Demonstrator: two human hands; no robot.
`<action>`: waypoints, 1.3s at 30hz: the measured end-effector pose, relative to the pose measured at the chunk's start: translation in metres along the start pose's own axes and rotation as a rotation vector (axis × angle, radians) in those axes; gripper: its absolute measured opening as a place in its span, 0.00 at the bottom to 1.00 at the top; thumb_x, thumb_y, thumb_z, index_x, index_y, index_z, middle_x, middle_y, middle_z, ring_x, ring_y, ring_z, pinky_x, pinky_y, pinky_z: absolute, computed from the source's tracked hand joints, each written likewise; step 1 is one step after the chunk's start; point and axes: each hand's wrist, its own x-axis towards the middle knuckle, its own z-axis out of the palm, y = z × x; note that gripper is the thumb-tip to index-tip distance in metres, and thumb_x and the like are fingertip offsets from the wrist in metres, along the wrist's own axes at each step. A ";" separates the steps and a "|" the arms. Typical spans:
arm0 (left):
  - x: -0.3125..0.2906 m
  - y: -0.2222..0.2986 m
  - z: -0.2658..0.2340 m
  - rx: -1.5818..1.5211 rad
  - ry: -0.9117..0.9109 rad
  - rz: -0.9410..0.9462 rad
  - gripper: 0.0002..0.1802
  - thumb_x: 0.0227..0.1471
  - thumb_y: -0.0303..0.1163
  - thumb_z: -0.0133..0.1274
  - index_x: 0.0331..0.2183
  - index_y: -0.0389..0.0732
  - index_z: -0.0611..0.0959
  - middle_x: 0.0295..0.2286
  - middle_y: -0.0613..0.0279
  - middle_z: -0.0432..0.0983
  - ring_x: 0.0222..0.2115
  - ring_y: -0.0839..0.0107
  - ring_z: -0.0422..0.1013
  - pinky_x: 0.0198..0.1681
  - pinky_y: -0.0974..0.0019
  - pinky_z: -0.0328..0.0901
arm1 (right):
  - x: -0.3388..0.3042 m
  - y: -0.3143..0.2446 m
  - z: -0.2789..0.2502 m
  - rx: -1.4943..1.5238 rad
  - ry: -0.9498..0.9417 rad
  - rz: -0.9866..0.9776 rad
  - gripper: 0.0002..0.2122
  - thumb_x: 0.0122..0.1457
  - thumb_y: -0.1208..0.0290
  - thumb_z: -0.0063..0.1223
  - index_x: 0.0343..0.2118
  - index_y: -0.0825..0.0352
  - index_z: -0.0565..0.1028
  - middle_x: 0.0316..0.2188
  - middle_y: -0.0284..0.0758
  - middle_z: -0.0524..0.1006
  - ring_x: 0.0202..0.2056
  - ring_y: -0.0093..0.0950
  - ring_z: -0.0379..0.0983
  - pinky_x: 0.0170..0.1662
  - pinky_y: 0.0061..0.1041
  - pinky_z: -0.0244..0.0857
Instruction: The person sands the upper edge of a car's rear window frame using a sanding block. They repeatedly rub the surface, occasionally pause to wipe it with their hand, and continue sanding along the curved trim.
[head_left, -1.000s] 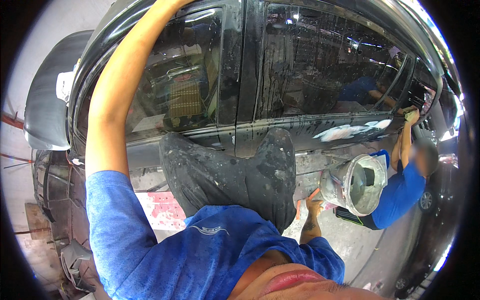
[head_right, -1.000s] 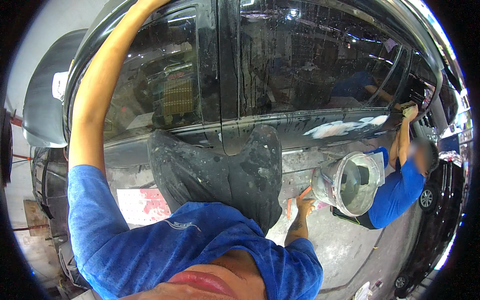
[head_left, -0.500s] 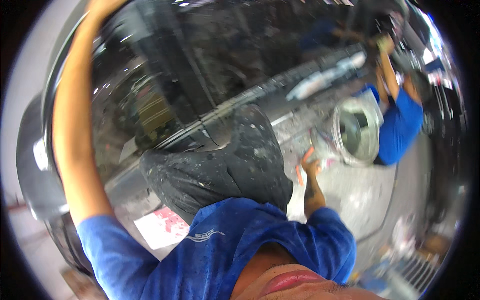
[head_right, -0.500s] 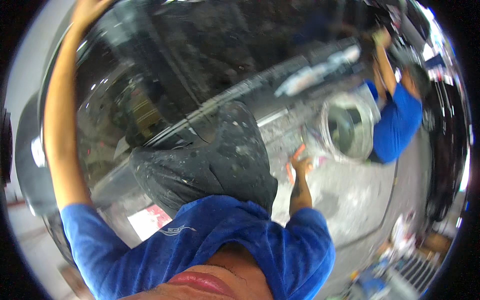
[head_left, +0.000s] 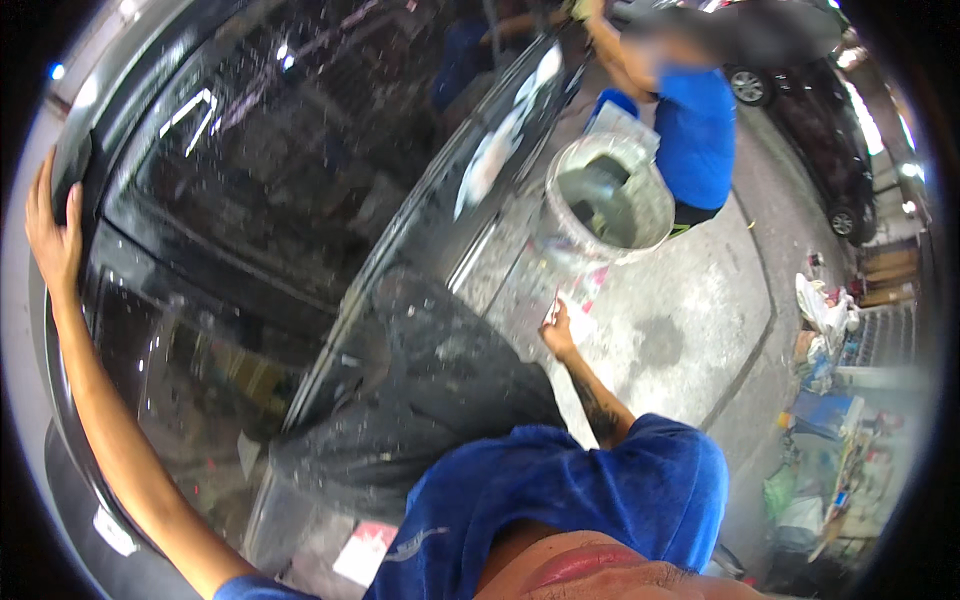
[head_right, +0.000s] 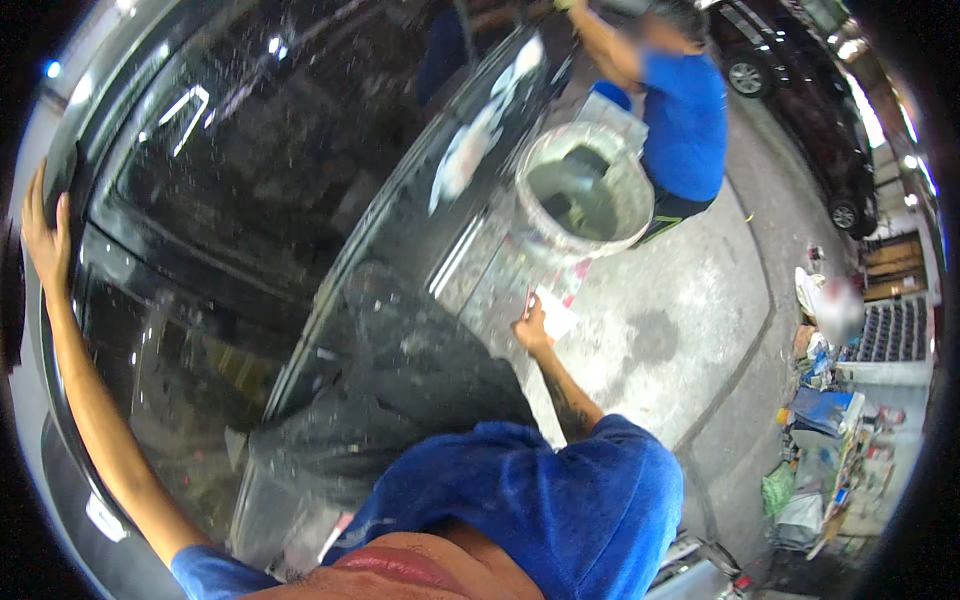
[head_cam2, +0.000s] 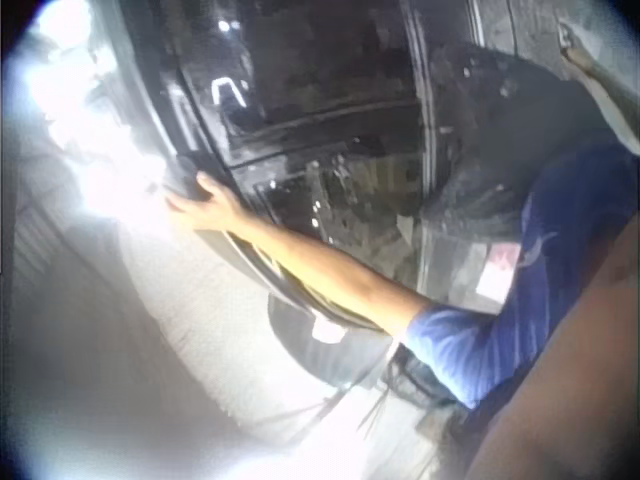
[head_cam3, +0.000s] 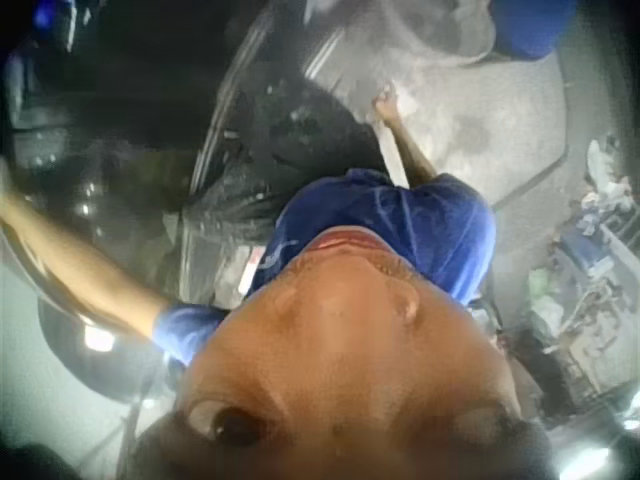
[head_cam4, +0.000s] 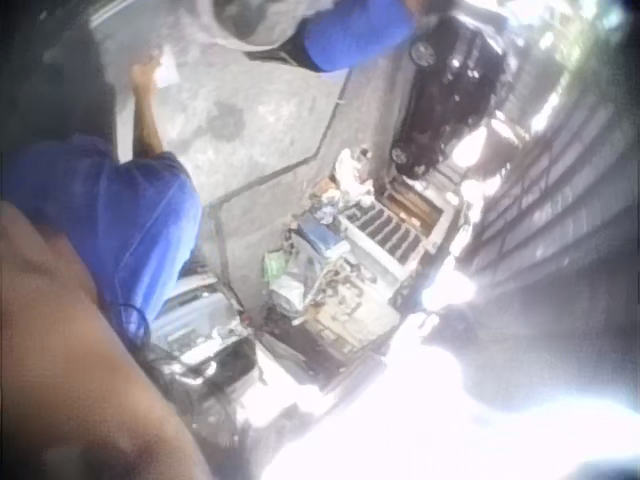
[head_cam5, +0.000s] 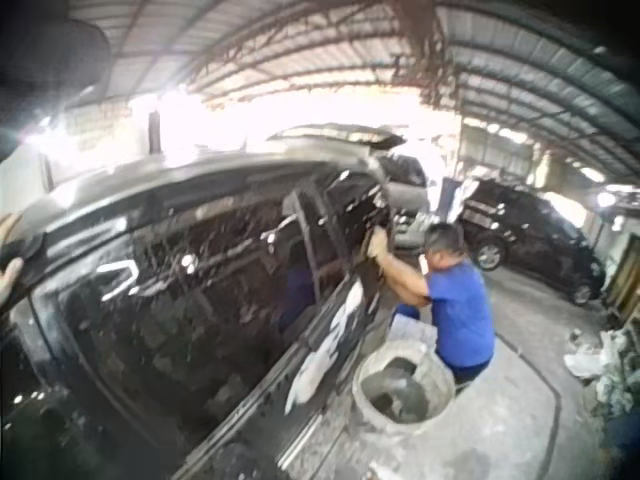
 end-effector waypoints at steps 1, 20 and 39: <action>0.001 0.007 -0.004 0.012 0.061 0.037 0.29 0.60 0.41 0.56 0.60 0.45 0.74 0.56 0.52 0.72 0.57 0.52 0.67 0.61 0.55 0.59 | 0.001 -0.011 -0.006 0.386 -0.137 0.034 0.41 0.49 0.77 0.53 0.69 0.63 0.50 0.38 0.44 0.72 0.38 0.40 0.72 0.48 0.41 0.69; -0.304 0.369 -0.075 -0.720 -0.475 -0.499 0.17 0.46 0.32 0.64 0.41 0.38 0.85 0.45 0.53 0.76 0.52 0.47 0.68 0.57 0.45 0.61 | -0.090 -0.268 -0.079 -0.423 -0.756 -0.873 0.31 0.58 0.72 0.50 0.65 0.72 0.60 0.50 0.56 0.72 0.52 0.51 0.70 0.56 0.41 0.64; -0.235 0.338 -0.130 -0.614 0.075 -0.672 0.51 0.37 0.58 0.69 0.60 0.45 0.74 0.62 0.43 0.61 0.61 0.44 0.61 0.62 0.41 0.57 | -0.187 -0.499 -0.015 0.890 -1.145 -0.654 0.27 0.56 0.82 0.58 0.59 0.74 0.65 0.51 0.36 0.73 0.53 0.27 0.72 0.55 0.28 0.67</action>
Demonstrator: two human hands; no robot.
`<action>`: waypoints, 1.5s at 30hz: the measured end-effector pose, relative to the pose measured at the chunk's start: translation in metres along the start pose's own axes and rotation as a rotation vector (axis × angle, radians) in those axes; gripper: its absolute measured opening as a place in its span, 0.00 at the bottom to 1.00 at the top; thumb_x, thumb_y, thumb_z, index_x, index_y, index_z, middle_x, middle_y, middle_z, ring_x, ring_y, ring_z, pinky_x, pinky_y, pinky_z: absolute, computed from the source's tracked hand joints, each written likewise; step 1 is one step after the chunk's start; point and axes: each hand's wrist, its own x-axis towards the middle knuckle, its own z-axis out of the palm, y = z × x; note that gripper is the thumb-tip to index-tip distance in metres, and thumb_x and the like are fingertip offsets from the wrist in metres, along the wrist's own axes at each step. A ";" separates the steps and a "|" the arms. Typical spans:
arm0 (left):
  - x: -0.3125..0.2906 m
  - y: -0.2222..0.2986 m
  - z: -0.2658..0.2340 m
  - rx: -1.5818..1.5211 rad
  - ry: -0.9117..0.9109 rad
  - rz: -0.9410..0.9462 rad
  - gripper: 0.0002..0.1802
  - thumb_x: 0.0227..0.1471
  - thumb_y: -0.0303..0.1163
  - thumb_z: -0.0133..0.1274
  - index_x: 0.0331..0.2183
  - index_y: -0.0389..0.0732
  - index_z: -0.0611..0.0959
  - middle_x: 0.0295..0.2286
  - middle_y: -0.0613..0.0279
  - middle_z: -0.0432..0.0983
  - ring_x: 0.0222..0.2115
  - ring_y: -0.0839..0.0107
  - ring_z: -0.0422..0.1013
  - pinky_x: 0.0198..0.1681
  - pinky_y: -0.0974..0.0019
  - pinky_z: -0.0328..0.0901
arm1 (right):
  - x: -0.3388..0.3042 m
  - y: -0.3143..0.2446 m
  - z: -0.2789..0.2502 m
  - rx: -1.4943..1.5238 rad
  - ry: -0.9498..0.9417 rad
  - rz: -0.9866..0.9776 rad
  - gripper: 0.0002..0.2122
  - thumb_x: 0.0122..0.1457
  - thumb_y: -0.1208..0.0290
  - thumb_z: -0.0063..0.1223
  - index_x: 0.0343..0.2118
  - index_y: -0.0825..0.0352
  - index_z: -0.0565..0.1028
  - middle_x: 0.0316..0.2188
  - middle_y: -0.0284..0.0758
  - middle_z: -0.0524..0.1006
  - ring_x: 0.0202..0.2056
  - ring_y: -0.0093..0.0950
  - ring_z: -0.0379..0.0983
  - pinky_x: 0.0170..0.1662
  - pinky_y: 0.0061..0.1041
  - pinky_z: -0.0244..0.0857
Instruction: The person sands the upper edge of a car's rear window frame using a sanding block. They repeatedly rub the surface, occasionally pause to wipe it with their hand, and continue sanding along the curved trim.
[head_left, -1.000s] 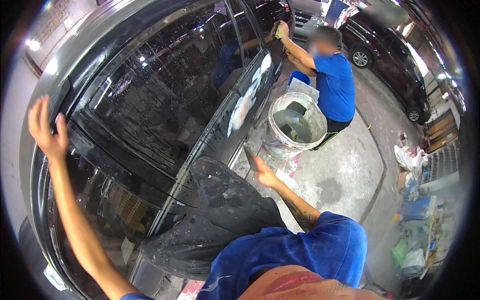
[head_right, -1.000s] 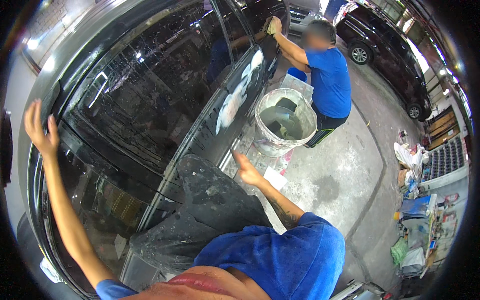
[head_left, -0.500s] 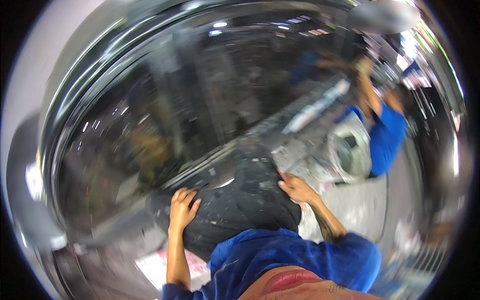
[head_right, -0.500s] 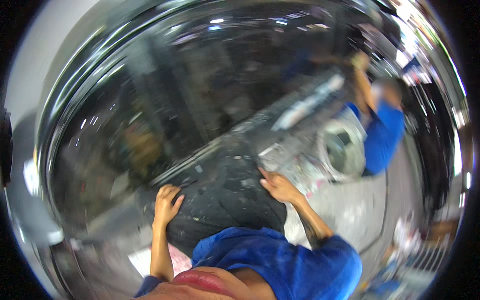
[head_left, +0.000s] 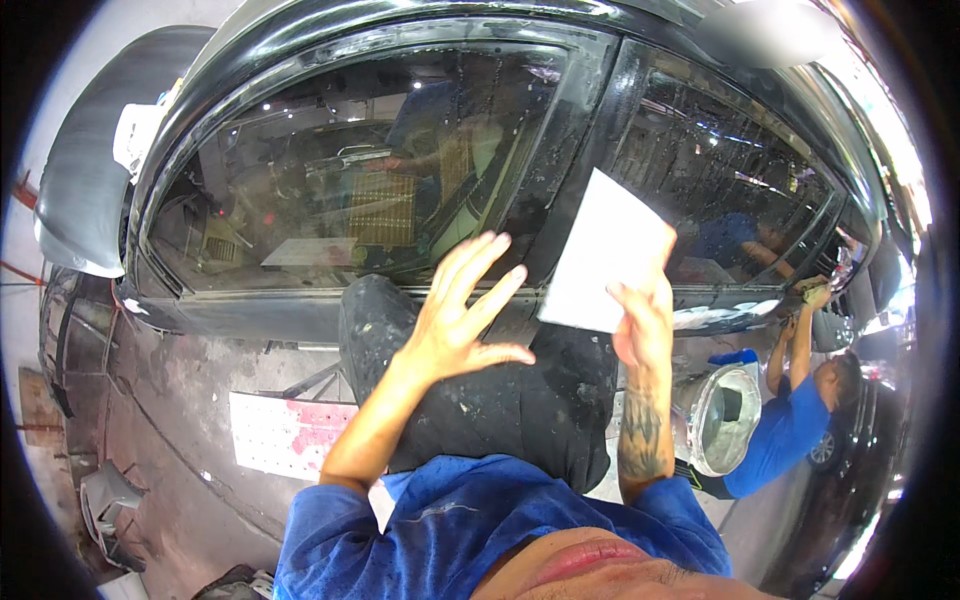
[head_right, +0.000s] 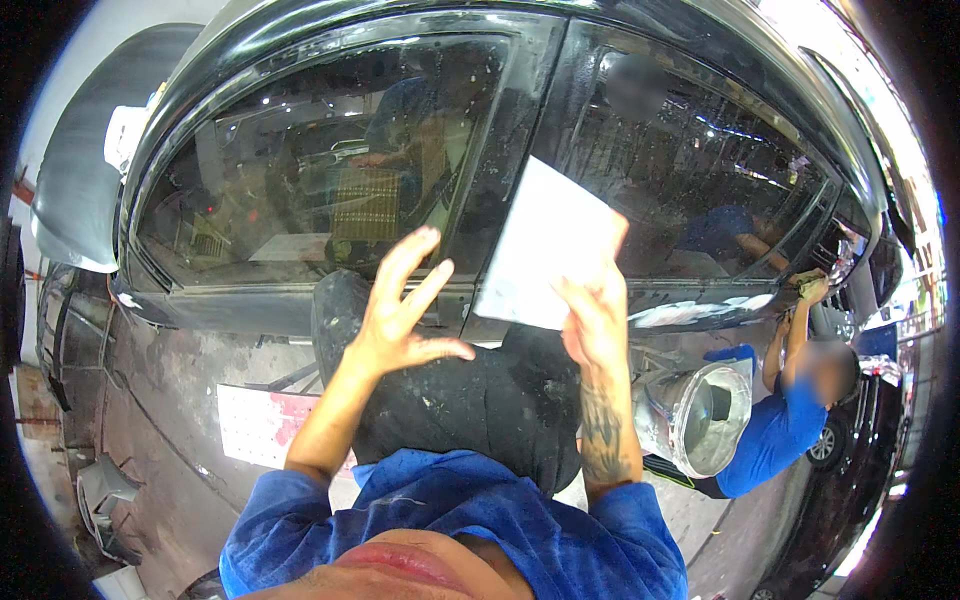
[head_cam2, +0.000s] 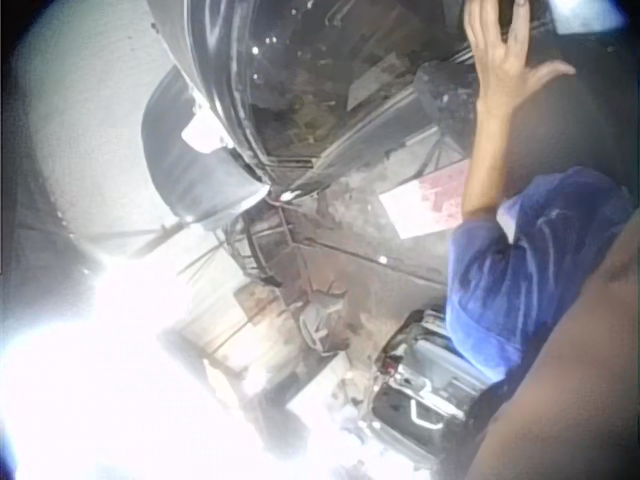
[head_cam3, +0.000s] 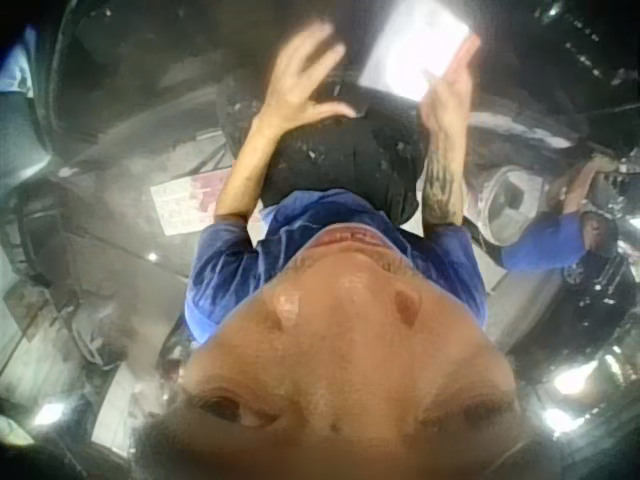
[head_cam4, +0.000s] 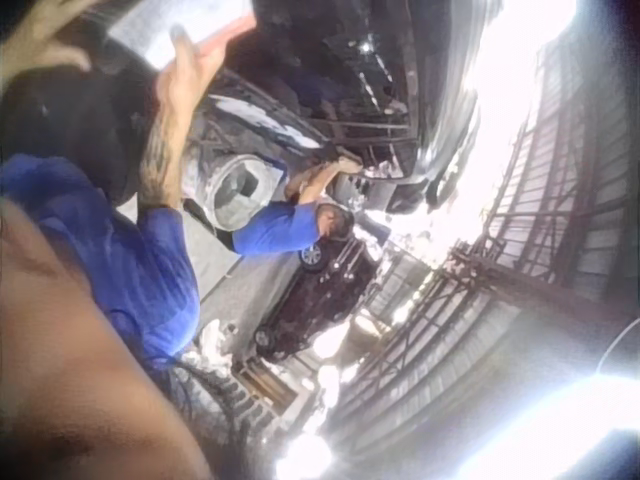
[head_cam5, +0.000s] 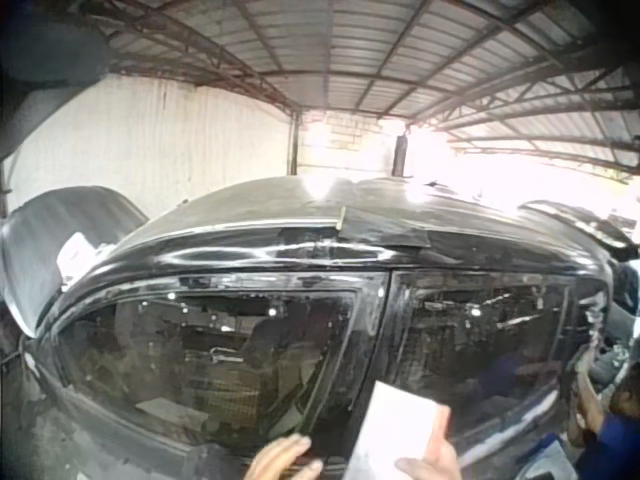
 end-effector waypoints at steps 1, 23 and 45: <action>0.012 -0.002 -0.007 0.066 0.021 0.062 0.48 0.38 0.58 0.68 0.59 0.47 0.75 0.63 0.44 0.61 0.62 0.44 0.60 0.62 0.39 0.57 | 0.013 -0.001 0.016 0.084 -0.055 0.029 0.26 0.56 0.83 0.56 0.59 0.75 0.65 0.51 0.38 0.74 0.53 0.29 0.72 0.56 0.30 0.68; 0.062 -0.056 -0.055 0.526 0.290 0.204 0.16 0.51 0.24 0.56 0.44 0.39 0.85 0.48 0.57 0.80 0.52 0.59 0.75 0.52 0.56 0.69 | 0.114 0.005 0.122 -0.100 -0.263 -0.077 0.18 0.60 0.81 0.57 0.53 0.73 0.69 0.47 0.38 0.78 0.47 0.26 0.76 0.51 0.27 0.70; 0.122 -0.089 -0.025 0.476 0.167 0.236 0.22 0.48 0.17 0.53 0.48 0.32 0.82 0.52 0.49 0.77 0.56 0.55 0.71 0.59 0.53 0.66 | 0.169 0.021 0.104 -0.170 0.095 -0.423 0.11 0.61 0.78 0.59 0.45 0.75 0.75 0.40 0.37 0.80 0.40 0.22 0.77 0.46 0.23 0.70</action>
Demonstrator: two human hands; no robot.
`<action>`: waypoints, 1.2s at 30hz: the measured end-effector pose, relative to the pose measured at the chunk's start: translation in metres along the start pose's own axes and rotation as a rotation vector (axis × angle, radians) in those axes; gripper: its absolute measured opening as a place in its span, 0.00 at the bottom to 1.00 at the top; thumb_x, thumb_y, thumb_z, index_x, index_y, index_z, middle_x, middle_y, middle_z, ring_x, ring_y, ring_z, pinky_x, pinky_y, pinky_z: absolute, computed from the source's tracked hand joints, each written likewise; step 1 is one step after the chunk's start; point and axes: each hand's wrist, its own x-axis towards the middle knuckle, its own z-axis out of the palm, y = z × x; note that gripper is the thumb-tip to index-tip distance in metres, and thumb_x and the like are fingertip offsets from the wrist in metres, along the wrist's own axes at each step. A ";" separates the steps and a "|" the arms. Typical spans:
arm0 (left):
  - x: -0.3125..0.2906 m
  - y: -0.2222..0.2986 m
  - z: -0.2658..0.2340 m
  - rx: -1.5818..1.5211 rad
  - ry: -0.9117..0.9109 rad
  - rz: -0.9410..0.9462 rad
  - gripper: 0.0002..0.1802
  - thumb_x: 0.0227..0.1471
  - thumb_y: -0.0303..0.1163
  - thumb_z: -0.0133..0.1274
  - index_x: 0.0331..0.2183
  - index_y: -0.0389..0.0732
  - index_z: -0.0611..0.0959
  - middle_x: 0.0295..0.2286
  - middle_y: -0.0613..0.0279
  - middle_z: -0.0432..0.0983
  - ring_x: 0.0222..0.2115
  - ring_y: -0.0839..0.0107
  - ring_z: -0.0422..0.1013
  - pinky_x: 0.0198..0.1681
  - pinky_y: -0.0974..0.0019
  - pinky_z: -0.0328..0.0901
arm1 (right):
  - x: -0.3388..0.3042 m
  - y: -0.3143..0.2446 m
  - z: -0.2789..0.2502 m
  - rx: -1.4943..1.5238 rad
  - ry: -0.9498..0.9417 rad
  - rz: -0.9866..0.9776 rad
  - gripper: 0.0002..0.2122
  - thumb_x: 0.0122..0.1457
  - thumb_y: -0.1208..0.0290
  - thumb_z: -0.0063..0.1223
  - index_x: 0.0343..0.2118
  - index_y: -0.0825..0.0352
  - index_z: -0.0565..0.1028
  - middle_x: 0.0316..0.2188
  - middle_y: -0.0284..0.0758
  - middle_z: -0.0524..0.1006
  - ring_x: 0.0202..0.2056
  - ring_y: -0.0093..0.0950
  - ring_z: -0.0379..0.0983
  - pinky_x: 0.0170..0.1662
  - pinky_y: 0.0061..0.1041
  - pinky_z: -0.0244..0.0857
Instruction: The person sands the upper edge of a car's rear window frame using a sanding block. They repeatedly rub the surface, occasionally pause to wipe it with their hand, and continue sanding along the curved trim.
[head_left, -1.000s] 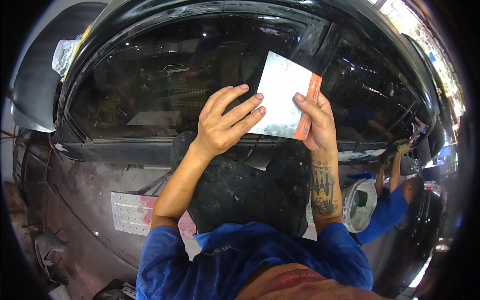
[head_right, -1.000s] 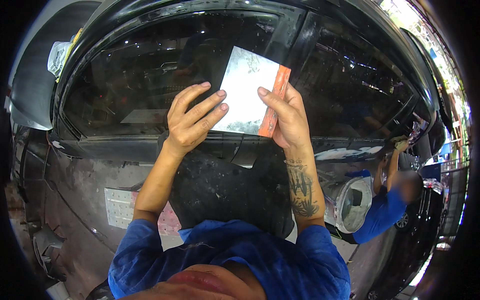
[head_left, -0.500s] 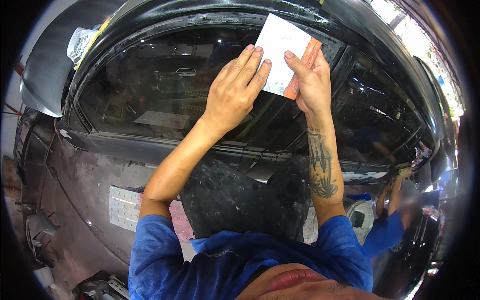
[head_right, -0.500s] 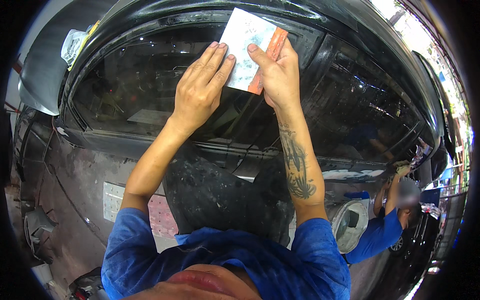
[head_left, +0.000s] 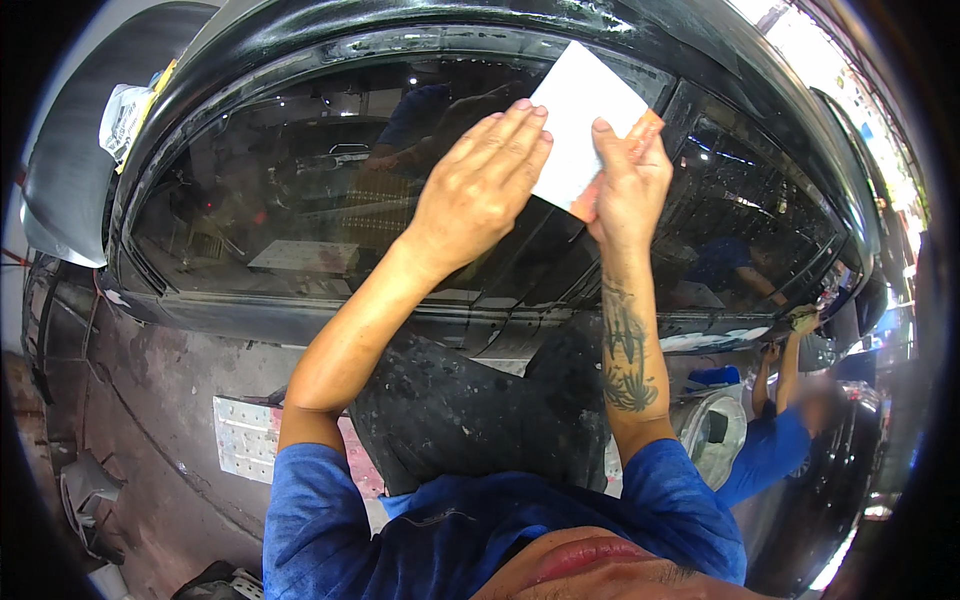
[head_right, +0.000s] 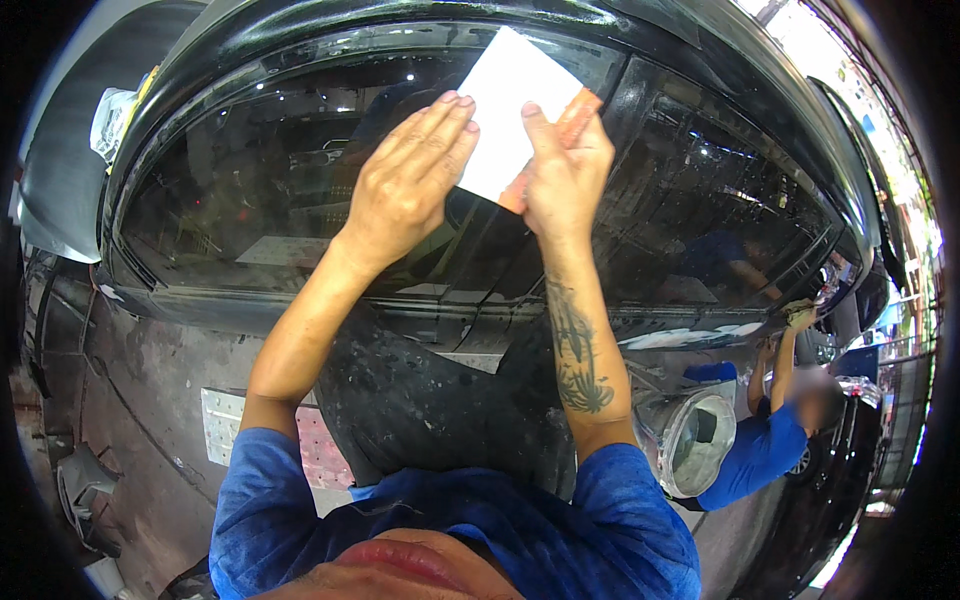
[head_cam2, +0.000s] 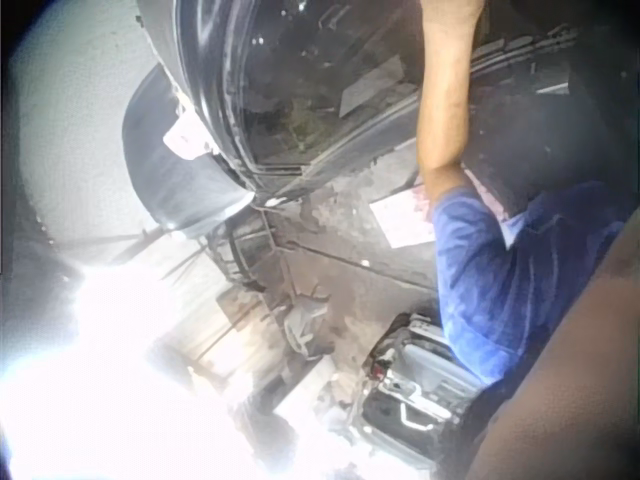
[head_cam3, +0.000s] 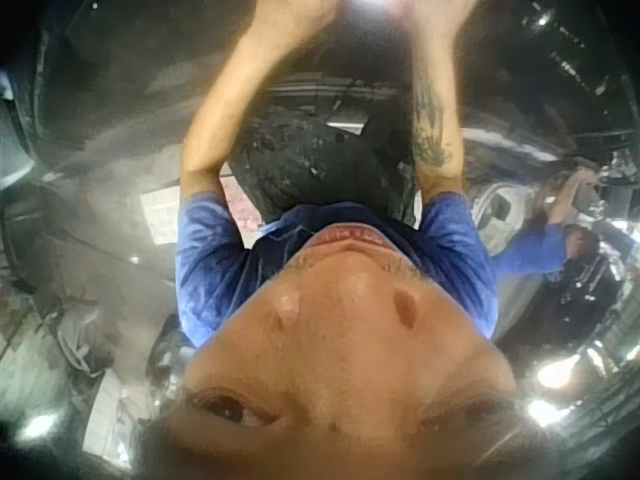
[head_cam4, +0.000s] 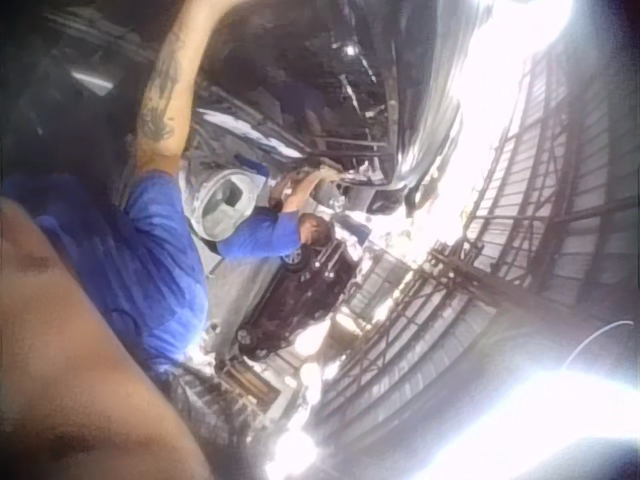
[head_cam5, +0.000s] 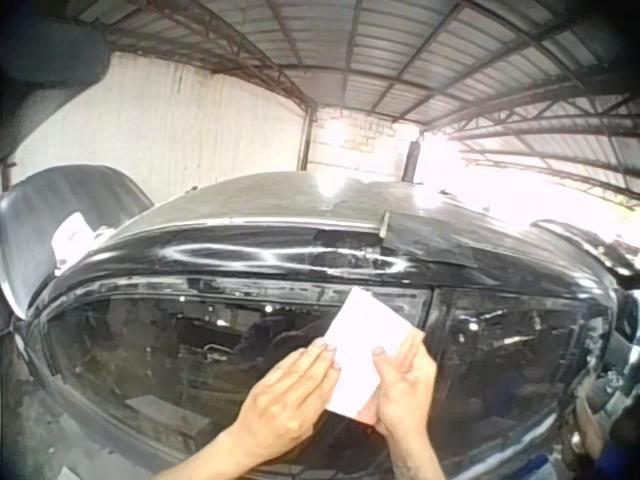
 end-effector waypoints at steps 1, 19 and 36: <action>-0.001 -0.004 -0.002 0.021 0.012 0.000 0.21 0.48 0.16 0.52 0.47 0.32 0.82 0.51 0.48 0.77 0.56 0.54 0.72 0.59 0.53 0.67 | 0.000 0.003 0.004 -0.042 -0.030 -0.034 0.10 0.62 0.78 0.58 0.45 0.75 0.76 0.39 0.37 0.81 0.39 0.21 0.76 0.45 0.23 0.70; -0.001 -0.018 -0.017 -0.071 -0.012 -0.058 0.24 0.45 0.12 0.52 0.47 0.35 0.84 0.51 0.52 0.78 0.56 0.56 0.72 0.61 0.54 0.66 | -0.011 0.007 0.027 -0.073 0.023 -0.055 0.08 0.62 0.82 0.55 0.42 0.77 0.76 0.38 0.38 0.81 0.36 0.20 0.76 0.41 0.23 0.71; -0.002 -0.032 -0.030 -0.115 -0.024 -0.145 0.30 0.40 0.08 0.48 0.47 0.35 0.84 0.51 0.51 0.78 0.56 0.55 0.72 0.62 0.54 0.65 | -0.017 0.016 0.050 -0.023 0.032 -0.113 0.06 0.61 0.80 0.56 0.37 0.78 0.76 0.31 0.36 0.81 0.32 0.20 0.75 0.35 0.23 0.70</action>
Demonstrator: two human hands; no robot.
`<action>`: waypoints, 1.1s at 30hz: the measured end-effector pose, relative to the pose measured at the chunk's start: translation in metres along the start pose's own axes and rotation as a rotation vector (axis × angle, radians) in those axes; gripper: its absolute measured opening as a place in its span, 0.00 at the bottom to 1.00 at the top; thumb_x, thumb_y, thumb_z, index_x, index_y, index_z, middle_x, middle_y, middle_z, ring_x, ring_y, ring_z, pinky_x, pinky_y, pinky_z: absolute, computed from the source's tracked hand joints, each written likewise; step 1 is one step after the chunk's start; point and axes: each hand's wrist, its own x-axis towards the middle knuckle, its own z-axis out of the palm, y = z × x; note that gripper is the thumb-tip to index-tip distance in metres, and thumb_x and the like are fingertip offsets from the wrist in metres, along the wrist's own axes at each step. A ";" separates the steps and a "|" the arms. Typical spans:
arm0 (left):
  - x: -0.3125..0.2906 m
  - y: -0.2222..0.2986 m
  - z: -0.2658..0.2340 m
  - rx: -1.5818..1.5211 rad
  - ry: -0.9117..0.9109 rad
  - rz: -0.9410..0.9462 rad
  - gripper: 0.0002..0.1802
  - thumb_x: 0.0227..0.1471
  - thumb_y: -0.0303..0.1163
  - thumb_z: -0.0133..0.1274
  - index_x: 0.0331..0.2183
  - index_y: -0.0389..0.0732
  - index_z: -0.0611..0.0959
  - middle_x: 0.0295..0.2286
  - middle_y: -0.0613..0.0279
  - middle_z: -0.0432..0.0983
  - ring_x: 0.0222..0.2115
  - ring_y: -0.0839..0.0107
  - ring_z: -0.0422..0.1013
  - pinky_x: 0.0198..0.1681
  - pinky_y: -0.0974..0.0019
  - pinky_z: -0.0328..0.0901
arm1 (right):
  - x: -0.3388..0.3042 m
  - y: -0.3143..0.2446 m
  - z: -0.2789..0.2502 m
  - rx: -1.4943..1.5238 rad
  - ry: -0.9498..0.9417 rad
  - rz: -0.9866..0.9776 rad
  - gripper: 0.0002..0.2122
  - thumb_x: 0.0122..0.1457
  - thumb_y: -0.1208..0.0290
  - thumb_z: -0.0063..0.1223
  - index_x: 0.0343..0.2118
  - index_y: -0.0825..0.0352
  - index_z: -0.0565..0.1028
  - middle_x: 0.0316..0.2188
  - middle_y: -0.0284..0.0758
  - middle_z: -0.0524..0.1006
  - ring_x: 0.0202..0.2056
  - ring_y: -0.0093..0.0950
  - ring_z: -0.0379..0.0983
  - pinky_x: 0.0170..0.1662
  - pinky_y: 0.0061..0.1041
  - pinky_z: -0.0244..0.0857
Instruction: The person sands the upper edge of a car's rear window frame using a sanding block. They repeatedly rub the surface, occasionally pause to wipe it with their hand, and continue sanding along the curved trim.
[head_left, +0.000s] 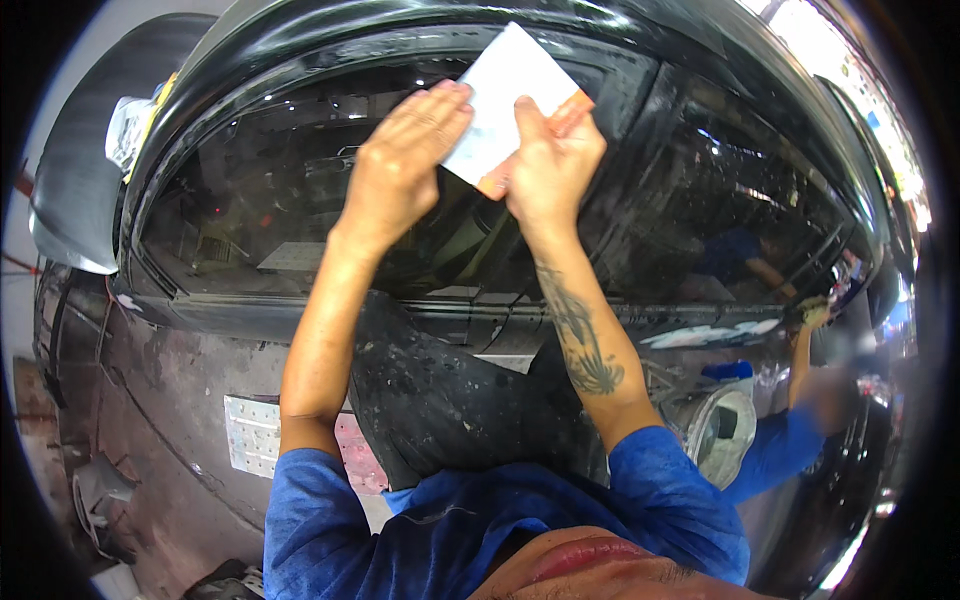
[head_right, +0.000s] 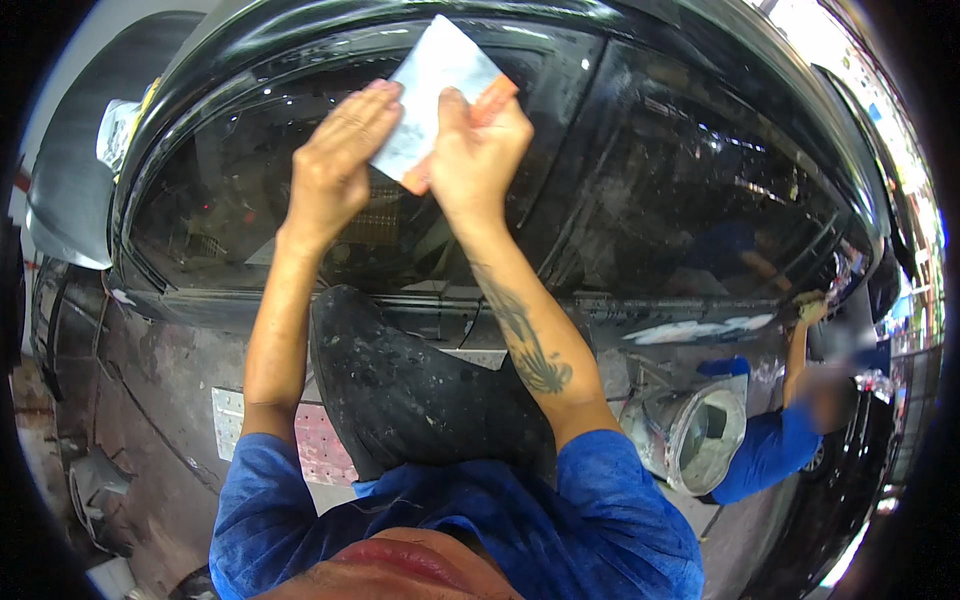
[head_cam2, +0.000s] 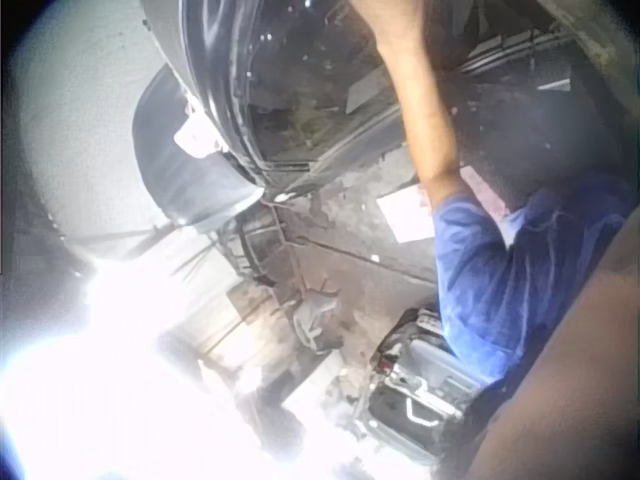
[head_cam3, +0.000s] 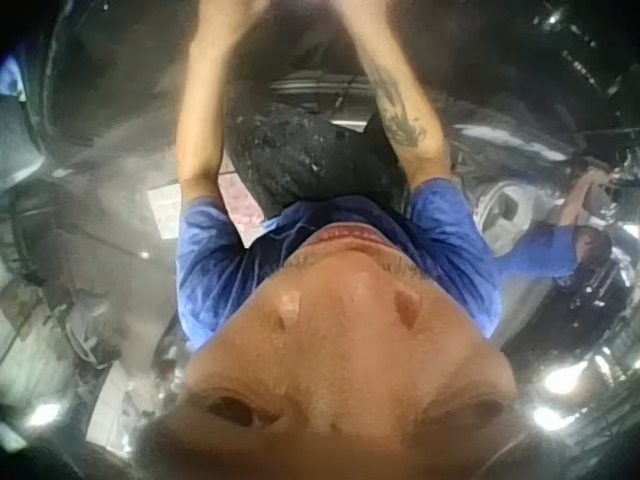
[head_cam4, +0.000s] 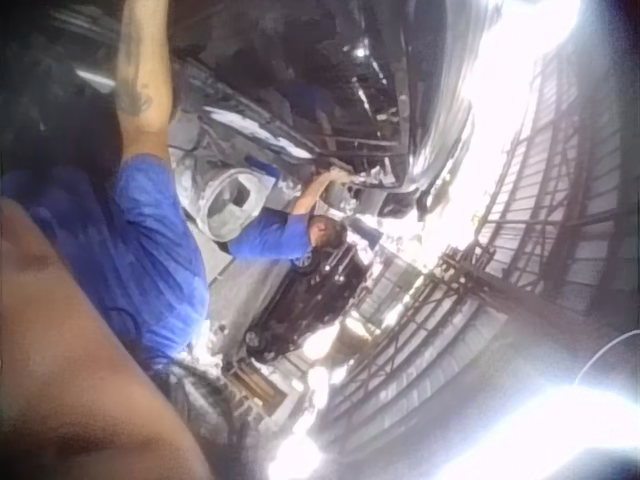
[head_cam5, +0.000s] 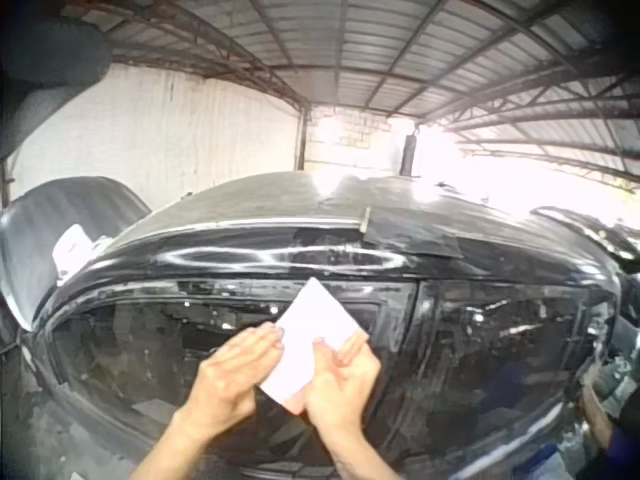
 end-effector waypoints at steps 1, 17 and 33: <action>0.000 -0.002 -0.001 0.006 0.009 0.002 0.30 0.41 0.08 0.47 0.47 0.34 0.84 0.51 0.50 0.78 0.56 0.55 0.72 0.62 0.53 0.64 | -0.001 0.002 0.001 -0.022 -0.030 -0.028 0.05 0.61 0.81 0.56 0.37 0.78 0.76 0.31 0.36 0.81 0.32 0.20 0.76 0.37 0.23 0.70; -0.026 0.047 0.027 -0.105 -0.128 0.177 0.34 0.51 0.33 0.61 0.59 0.36 0.73 0.61 0.46 0.66 0.64 0.47 0.59 0.67 0.40 0.48 | -0.057 -0.026 -0.116 0.148 0.218 0.157 0.13 0.63 0.79 0.57 0.49 0.74 0.73 0.43 0.36 0.79 0.41 0.21 0.77 0.46 0.22 0.70; -0.075 0.054 0.118 0.689 -0.467 0.289 0.52 0.43 0.57 0.62 0.67 0.54 0.63 0.70 0.73 0.48 0.71 0.58 0.40 0.69 0.33 0.31 | -0.215 -0.001 -0.277 0.120 0.420 0.772 0.06 0.62 0.72 0.60 0.39 0.66 0.76 0.33 0.24 0.76 0.35 0.14 0.71 0.45 0.18 0.63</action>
